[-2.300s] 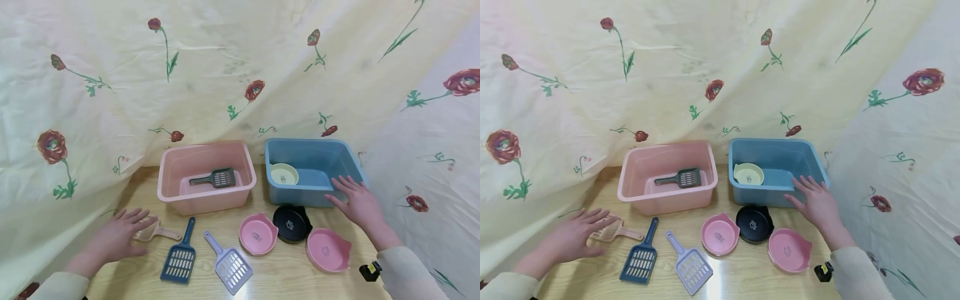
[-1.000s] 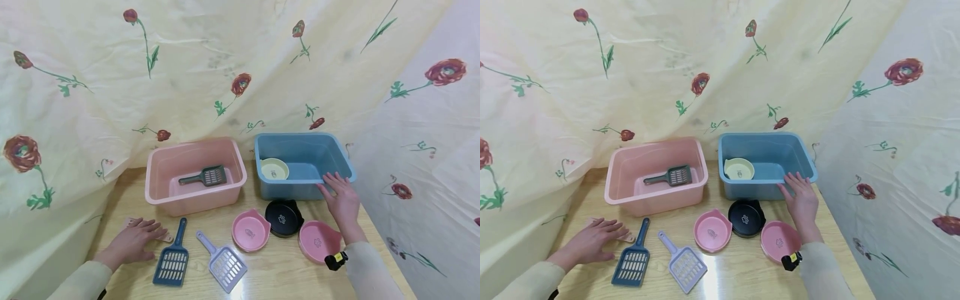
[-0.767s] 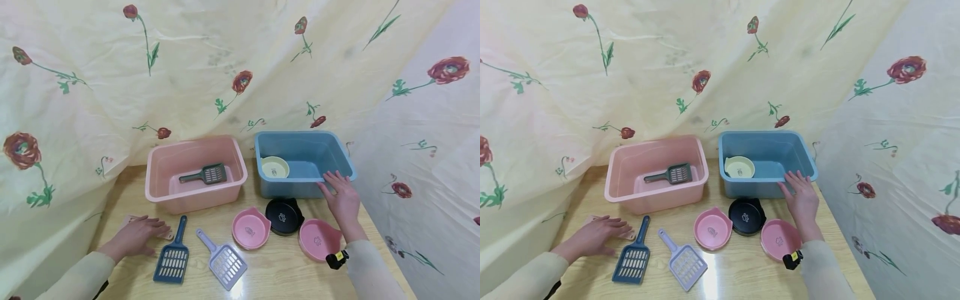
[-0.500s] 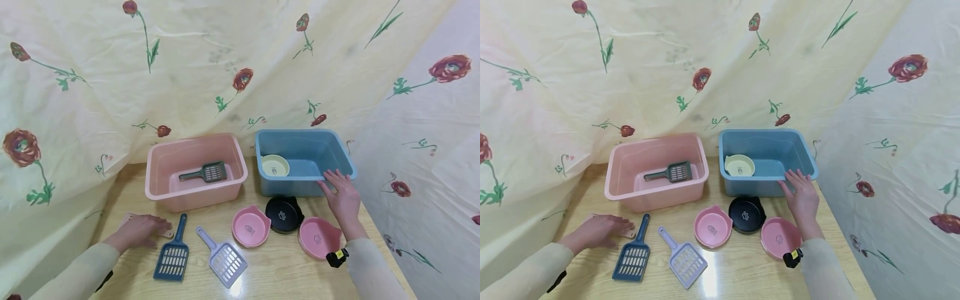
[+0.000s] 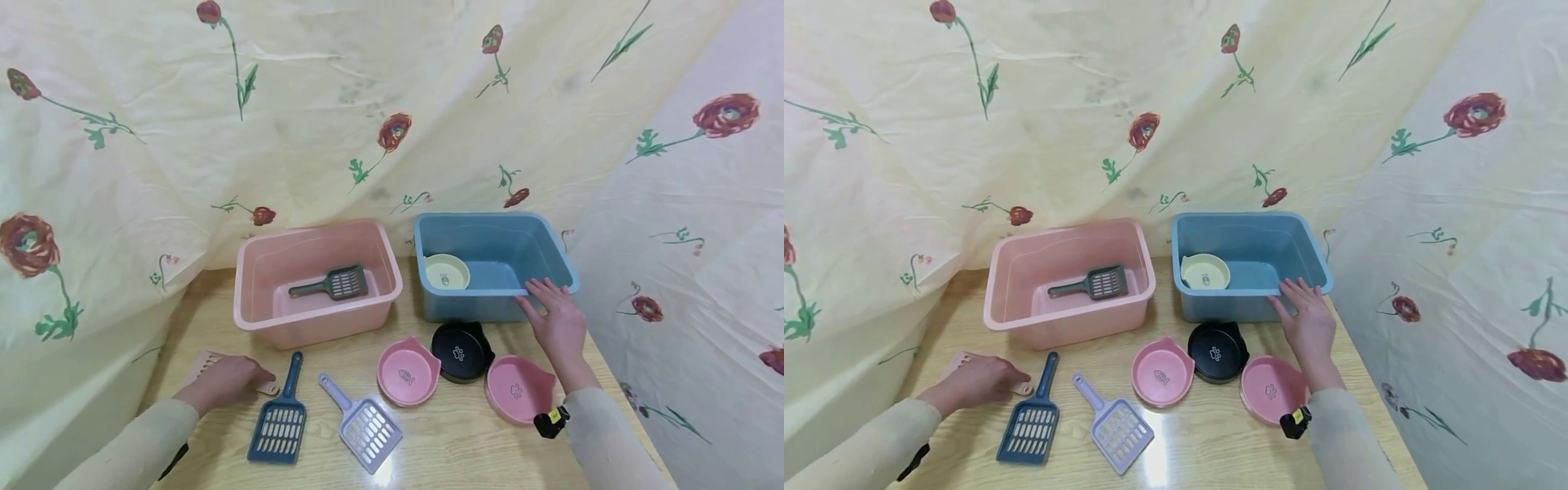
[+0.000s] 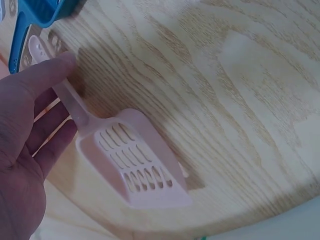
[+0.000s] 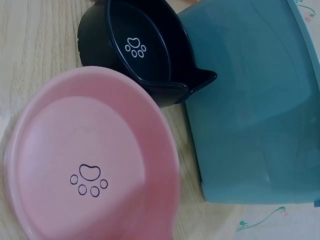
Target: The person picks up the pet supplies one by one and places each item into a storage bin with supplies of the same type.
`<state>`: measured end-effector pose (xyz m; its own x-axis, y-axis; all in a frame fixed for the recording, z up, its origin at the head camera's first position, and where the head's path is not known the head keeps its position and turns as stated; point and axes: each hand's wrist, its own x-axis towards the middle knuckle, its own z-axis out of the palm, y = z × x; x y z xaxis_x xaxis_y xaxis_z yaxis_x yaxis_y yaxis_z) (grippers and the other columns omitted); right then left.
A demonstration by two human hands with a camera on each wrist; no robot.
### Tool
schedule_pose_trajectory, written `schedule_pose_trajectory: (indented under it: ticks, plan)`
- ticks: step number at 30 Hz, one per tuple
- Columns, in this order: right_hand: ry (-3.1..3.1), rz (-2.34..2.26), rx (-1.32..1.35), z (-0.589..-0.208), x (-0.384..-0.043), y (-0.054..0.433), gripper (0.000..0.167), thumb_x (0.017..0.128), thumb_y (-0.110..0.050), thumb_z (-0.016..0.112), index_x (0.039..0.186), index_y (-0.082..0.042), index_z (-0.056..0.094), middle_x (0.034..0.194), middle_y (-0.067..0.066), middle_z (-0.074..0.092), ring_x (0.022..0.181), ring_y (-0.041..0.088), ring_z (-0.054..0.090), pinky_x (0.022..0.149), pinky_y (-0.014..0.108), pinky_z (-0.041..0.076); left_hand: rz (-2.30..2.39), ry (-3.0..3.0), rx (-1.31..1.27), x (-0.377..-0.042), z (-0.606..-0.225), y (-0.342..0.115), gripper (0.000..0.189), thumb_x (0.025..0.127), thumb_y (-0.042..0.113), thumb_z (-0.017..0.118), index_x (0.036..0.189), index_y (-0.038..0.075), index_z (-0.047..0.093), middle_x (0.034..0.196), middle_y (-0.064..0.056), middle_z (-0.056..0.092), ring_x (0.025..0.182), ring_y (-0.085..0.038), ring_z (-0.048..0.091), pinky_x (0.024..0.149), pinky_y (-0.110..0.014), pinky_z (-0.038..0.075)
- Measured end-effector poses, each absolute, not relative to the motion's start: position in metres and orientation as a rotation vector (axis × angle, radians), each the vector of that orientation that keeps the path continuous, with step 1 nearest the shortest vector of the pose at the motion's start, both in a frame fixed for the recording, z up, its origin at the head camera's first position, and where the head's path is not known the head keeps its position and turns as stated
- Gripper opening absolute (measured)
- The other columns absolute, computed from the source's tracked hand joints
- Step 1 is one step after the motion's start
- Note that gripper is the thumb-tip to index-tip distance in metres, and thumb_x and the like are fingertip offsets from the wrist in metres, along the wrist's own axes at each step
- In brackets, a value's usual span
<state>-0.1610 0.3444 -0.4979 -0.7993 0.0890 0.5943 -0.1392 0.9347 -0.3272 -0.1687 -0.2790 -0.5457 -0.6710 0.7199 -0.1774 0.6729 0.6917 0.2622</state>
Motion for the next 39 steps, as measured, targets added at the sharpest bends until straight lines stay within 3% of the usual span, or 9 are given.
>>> schedule_pose_trajectory:
  ticks: [11, 21, 32, 39]
  plan:
    - [-2.456, 0.460, 0.065, -0.497, -0.163, 0.340, 0.049, 0.085, -0.016, 0.091, 0.129, -0.001, 0.075, 0.127, 0.023, 0.074, 0.129, 0.045, 0.065, 0.119, 0.060, 0.041, 0.325, 2.648, 1.140, -0.162, -0.548, -0.290, 0.025, 0.079, 0.007, 0.091, 0.101, 0.017, 0.084, 0.094, 0.004, 0.081, 0.086, -0.014, 0.076, 0.077, -0.039, 0.064]
    - [-2.466, 0.481, 0.051, -0.500, -0.163, 0.341, 0.051, 0.086, -0.017, 0.090, 0.132, -0.002, 0.073, 0.131, 0.022, 0.072, 0.133, 0.045, 0.062, 0.124, 0.056, 0.037, 0.490, 2.654, 1.068, -0.155, -0.528, -0.292, 0.026, 0.086, 0.008, 0.088, 0.111, 0.014, 0.084, 0.105, 0.000, 0.083, 0.098, -0.020, 0.079, 0.082, -0.040, 0.066]
    - [-2.434, 0.482, 0.070, -0.501, -0.158, 0.343, 0.052, 0.084, -0.014, 0.091, 0.132, -0.001, 0.073, 0.131, 0.023, 0.072, 0.131, 0.046, 0.063, 0.123, 0.057, 0.038, 0.579, 2.645, 1.234, -0.145, -0.465, -0.259, 0.028, 0.091, 0.010, 0.084, 0.119, 0.012, 0.081, 0.112, 0.000, 0.082, 0.100, -0.015, 0.078, 0.085, -0.036, 0.065]
    - [-2.422, 0.473, 0.083, -0.500, -0.158, 0.343, 0.051, 0.084, -0.014, 0.091, 0.130, 0.000, 0.074, 0.129, 0.024, 0.073, 0.130, 0.047, 0.064, 0.121, 0.059, 0.040, 0.707, 2.651, 1.504, -0.146, -0.419, -0.234, 0.030, 0.084, 0.003, 0.088, 0.112, 0.013, 0.082, 0.096, 0.006, 0.081, 0.084, -0.003, 0.073, 0.072, -0.024, 0.063]
